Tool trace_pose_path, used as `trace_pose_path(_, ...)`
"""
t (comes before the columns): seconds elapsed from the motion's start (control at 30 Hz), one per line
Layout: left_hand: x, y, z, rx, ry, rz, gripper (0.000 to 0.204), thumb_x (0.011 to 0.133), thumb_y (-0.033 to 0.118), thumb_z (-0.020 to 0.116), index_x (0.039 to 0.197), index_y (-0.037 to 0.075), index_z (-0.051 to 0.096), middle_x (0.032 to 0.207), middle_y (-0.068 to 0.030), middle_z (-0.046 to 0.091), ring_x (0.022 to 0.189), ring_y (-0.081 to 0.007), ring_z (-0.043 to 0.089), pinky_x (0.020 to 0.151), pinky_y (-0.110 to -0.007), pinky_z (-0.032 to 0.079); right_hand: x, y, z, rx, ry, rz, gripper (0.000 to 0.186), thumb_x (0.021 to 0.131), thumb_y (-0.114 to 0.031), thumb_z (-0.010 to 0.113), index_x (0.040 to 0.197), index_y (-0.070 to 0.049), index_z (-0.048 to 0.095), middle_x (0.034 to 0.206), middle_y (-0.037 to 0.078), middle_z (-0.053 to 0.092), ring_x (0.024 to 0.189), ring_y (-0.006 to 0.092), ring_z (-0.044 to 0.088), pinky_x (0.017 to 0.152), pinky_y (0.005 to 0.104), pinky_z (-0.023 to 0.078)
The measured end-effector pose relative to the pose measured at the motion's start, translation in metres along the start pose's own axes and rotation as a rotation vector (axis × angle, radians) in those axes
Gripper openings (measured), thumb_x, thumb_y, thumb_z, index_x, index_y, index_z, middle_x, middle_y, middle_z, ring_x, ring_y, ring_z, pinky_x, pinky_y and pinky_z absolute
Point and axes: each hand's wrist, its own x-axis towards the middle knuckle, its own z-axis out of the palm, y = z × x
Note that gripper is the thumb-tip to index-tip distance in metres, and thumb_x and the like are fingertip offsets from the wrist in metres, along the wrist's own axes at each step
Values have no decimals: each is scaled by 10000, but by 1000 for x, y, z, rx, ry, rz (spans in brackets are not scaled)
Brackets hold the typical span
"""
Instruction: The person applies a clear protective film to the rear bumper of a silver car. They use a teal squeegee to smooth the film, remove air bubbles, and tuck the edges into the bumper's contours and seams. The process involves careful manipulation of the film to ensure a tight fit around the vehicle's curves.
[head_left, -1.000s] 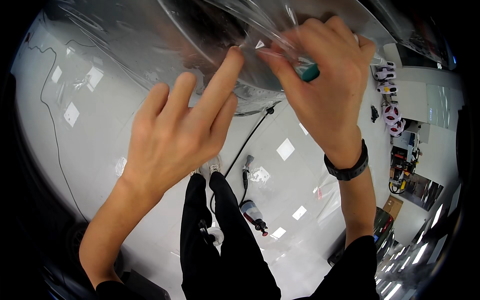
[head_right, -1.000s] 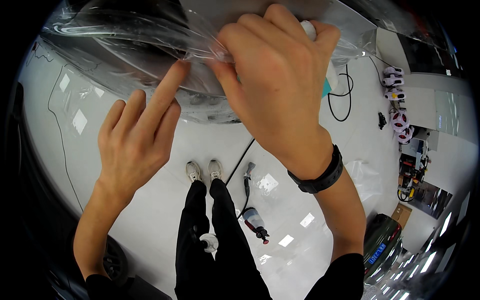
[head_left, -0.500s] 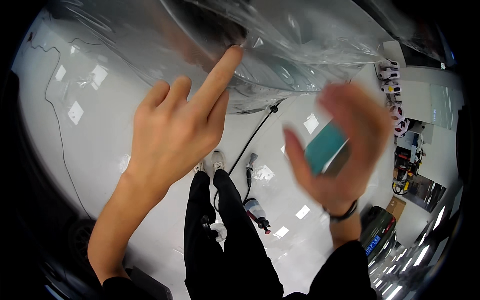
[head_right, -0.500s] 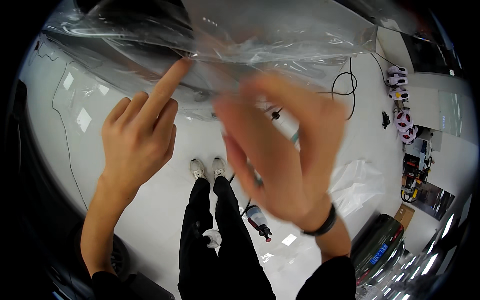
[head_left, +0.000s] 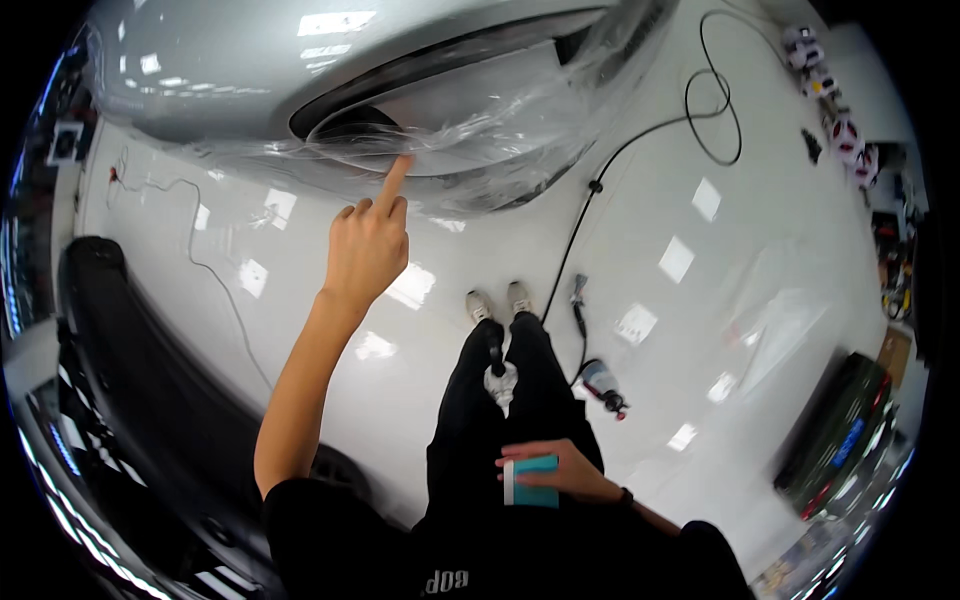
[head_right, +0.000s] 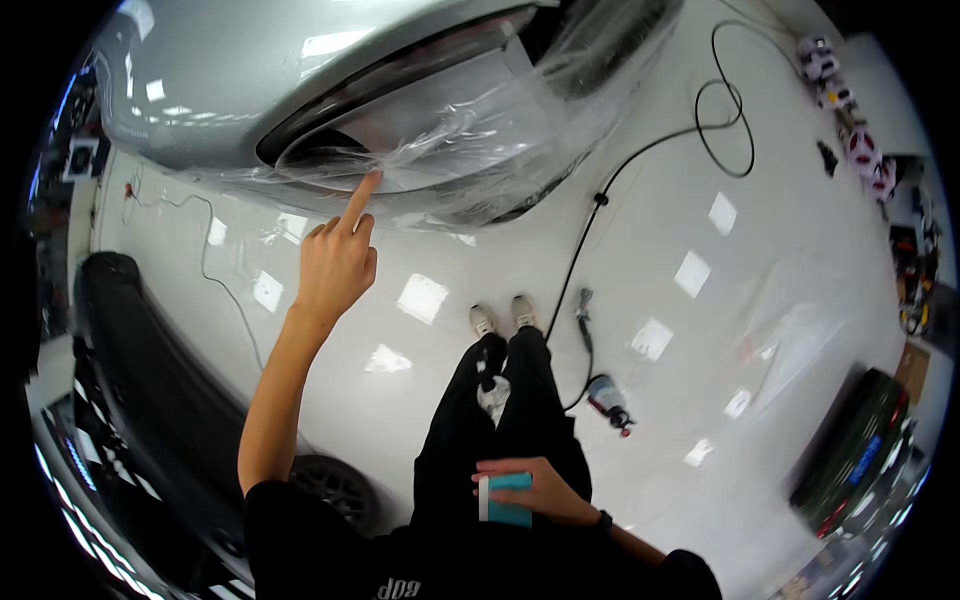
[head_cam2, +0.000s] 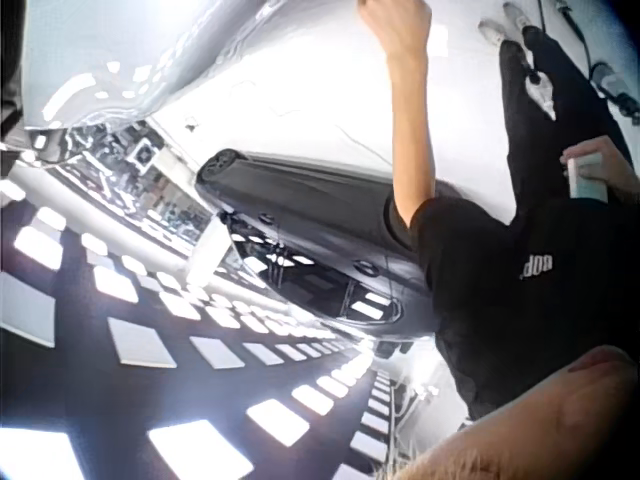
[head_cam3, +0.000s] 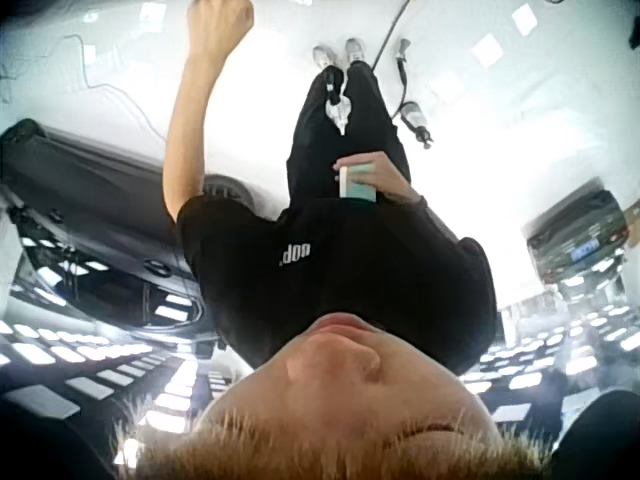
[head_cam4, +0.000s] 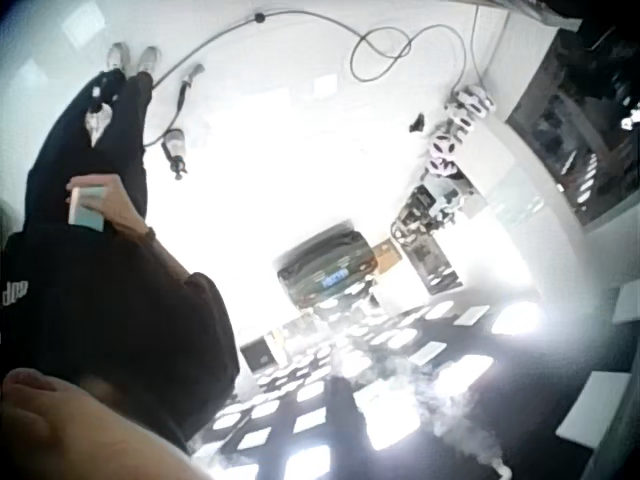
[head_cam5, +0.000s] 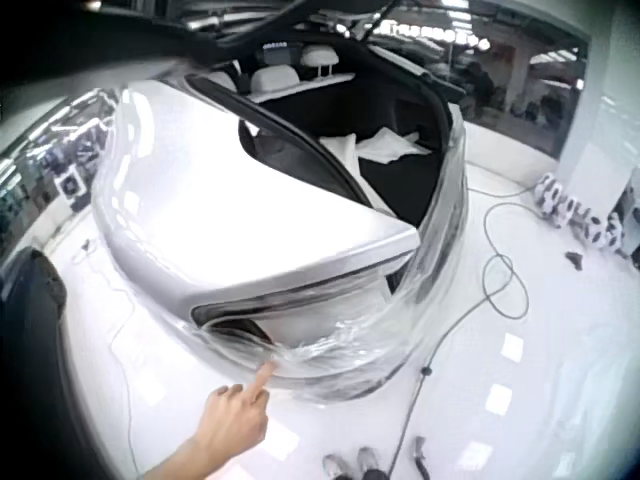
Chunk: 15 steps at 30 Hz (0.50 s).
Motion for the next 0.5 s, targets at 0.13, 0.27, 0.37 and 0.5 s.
trace_pose_path(0.13,11,-7,-4,-37,-95,106,114,646,-51,629,706,-18,538,1579,-63,454,575,-260,617,542,-368,513,27,1,47,-327,44,-379,256,890,-213,795,1013,-12,696,868,50,697,751,128,644,732,261,505)
trace_pose_path(0.27,17,-16,-15,-12,-123,197,118,653,-42,636,714,-11,541,1587,-72,442,535,-256,610,521,-357,507,64,-23,62,-311,-134,-337,290,886,-278,803,775,-28,708,652,12,638,559,87,545,568,265,417)
trace_pose_path(0.37,22,-16,-18,9,-142,258,119,663,-34,641,746,-15,558,1587,-87,440,503,-254,602,491,-348,496,110,-34,71,-385,209,-644,244,866,-230,810,819,-5,725,661,44,669,583,106,609,557,281,460)
trace_pose_path(0.5,23,-18,-24,19,-221,338,145,675,-3,661,791,-28,578,1583,-160,428,449,-257,578,445,-346,472,185,-103,68,-46,851,-861,194,888,-173,761,872,16,725,691,60,680,625,98,631,562,283,484)
